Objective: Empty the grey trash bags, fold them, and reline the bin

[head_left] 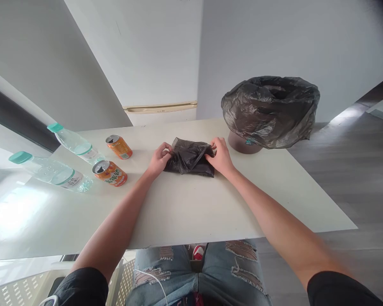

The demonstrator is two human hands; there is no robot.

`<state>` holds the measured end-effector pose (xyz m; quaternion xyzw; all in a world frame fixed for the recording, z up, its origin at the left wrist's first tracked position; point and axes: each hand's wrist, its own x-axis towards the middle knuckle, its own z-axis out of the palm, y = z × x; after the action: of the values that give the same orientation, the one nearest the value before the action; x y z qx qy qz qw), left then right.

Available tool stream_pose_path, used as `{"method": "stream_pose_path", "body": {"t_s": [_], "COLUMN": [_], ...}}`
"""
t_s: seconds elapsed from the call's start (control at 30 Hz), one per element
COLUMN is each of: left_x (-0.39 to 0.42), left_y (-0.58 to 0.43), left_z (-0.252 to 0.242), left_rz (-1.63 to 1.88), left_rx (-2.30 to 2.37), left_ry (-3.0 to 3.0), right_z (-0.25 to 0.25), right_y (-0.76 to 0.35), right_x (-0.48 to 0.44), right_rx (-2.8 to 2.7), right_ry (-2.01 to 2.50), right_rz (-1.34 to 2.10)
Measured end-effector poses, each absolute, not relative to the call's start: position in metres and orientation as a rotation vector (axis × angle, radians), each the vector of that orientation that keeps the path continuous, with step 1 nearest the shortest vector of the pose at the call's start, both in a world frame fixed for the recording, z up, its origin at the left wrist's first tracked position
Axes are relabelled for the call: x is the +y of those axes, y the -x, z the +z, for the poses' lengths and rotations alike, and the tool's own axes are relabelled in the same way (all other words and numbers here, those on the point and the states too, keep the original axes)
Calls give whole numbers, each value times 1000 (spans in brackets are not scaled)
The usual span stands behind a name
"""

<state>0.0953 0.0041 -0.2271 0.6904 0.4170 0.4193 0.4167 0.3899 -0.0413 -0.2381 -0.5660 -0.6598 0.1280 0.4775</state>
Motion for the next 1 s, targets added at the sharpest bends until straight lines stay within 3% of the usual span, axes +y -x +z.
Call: {"method": "stream_pose_path", "body": {"t_s": [0.2, 0.37, 0.6, 0.83, 1.0], "left_x": [5, 3, 0, 0, 2], "left_y": [-89, -92, -99, -101, -100], "left_z": [-222, -226, -224, -232, -231], "left_rz": [901, 896, 924, 933, 988], "left_rx": [661, 762, 735, 852, 976], "left_ry": [-2022, -1974, -1919, -1928, -1895], "right_z": [-221, -223, -235, -236, -223], "right_y": [-395, -390, -380, -381, -397], "right_x": [-51, -50, -36, -36, -42], "right_rx": [-1899, -2003, -1637, -1491, -1483], "right_ry": [1235, 1107, 1345, 1450, 1675], "right_rz": [107, 277, 610, 384, 473]}}
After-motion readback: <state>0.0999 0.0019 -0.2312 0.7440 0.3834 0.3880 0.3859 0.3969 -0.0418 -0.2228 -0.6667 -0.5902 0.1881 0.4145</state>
